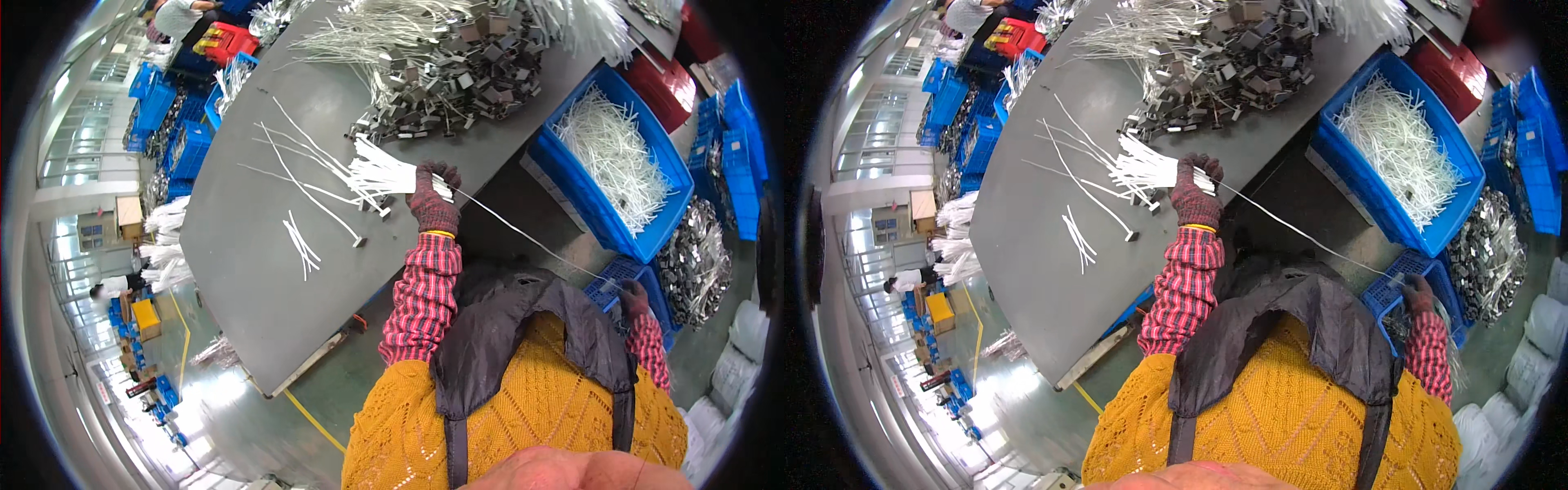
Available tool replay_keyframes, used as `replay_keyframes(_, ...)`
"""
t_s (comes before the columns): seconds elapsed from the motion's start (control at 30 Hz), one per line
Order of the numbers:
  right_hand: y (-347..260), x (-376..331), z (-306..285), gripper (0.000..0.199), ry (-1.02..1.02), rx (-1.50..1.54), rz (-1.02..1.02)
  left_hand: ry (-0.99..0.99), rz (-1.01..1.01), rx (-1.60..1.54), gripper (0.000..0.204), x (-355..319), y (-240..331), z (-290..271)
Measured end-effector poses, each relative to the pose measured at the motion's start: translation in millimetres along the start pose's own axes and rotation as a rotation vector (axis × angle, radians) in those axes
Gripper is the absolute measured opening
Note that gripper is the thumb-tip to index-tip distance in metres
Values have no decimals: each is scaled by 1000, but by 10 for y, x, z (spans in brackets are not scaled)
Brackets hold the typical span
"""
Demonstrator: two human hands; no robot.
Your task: Gathering white plastic strips into bundles and securing them at a manual assembly station.
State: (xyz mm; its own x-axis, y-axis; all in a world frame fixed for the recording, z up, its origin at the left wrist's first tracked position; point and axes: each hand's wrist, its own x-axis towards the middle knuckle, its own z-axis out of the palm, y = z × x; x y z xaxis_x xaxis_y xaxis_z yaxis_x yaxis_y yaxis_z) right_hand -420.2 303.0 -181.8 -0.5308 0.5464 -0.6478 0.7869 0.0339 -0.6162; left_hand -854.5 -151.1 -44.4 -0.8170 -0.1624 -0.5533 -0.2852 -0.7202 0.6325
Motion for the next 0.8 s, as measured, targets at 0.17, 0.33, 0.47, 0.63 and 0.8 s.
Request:
replay_keyframes(0.17, -943, 285, 1060, 34, 37, -239, -357, -93, 113, -14, 27, 151, 344, -231)
replay_keyframes(0.33, -1903, 217, 1101, 24, -75, -153, 27, 107, 221, -99, 25, 358, 1302, -568)
replay_keyframes(0.47, -1698, 263, 971, 24, -53, -105, -14, 172, 224, -115, 20, 365, 1512, -671)
replay_keyframes(0.63, -1307, 369, 945, 30, 5, -125, -95, 246, 188, -160, 19, 342, 1493, -647)
replay_keyframes(0.8, -1321, 258, 967, 29, 12, -1, 8, 204, 178, -196, 21, 403, 1408, -779)
